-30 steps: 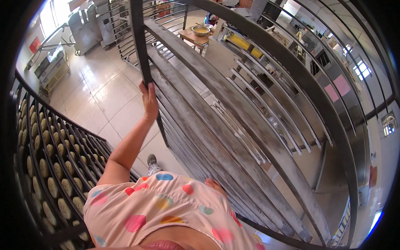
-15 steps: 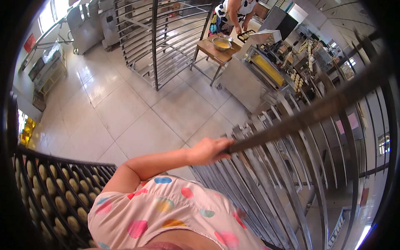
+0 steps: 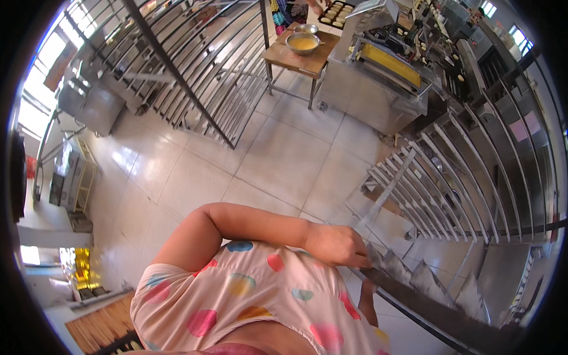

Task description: The person picks up a tray of cookies from a table, carries it across the room, and slides it onto a tall metal rack. The person then picks up another tray from the table and places it onto the rack, repeating this action with several trays.

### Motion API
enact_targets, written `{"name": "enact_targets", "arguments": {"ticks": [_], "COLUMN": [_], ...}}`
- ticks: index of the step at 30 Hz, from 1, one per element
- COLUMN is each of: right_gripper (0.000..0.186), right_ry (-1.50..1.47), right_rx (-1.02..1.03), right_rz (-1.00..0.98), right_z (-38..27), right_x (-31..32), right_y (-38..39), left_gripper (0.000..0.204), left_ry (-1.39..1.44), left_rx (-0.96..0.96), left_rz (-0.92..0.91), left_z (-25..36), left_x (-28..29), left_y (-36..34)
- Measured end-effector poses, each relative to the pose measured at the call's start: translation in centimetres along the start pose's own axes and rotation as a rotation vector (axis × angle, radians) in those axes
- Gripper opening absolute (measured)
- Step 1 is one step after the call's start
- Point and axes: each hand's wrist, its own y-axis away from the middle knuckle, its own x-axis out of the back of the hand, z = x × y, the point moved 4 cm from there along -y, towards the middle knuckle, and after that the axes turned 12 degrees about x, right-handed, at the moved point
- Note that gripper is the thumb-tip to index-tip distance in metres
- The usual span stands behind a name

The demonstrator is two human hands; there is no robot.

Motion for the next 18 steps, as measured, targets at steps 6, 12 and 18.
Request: {"name": "enact_targets", "arguments": {"ticks": [6,12,18], "right_gripper": [0.03,0.029,0.029], "right_ry": [0.065,0.102,0.109], "right_rx": [-0.075,-0.052,0.144], "right_rz": [0.07,0.13,0.249], "right_z": [-5.2,-13.7,-23.1], "right_x": [-5.3,-11.6,-14.3], "right_y": [-3.0,-8.4,-16.6], "left_gripper": [0.019,0.017,0.022], "left_ry": [0.285,-0.191,-0.382], "left_rx": [0.477,0.856,0.995], "left_rz": [0.215,0.366,0.554], "left_z": [-12.8,-24.9,-33.8], "left_x": [8.2,22.7,37.0], "left_y": [8.9,20.9,23.9]}}
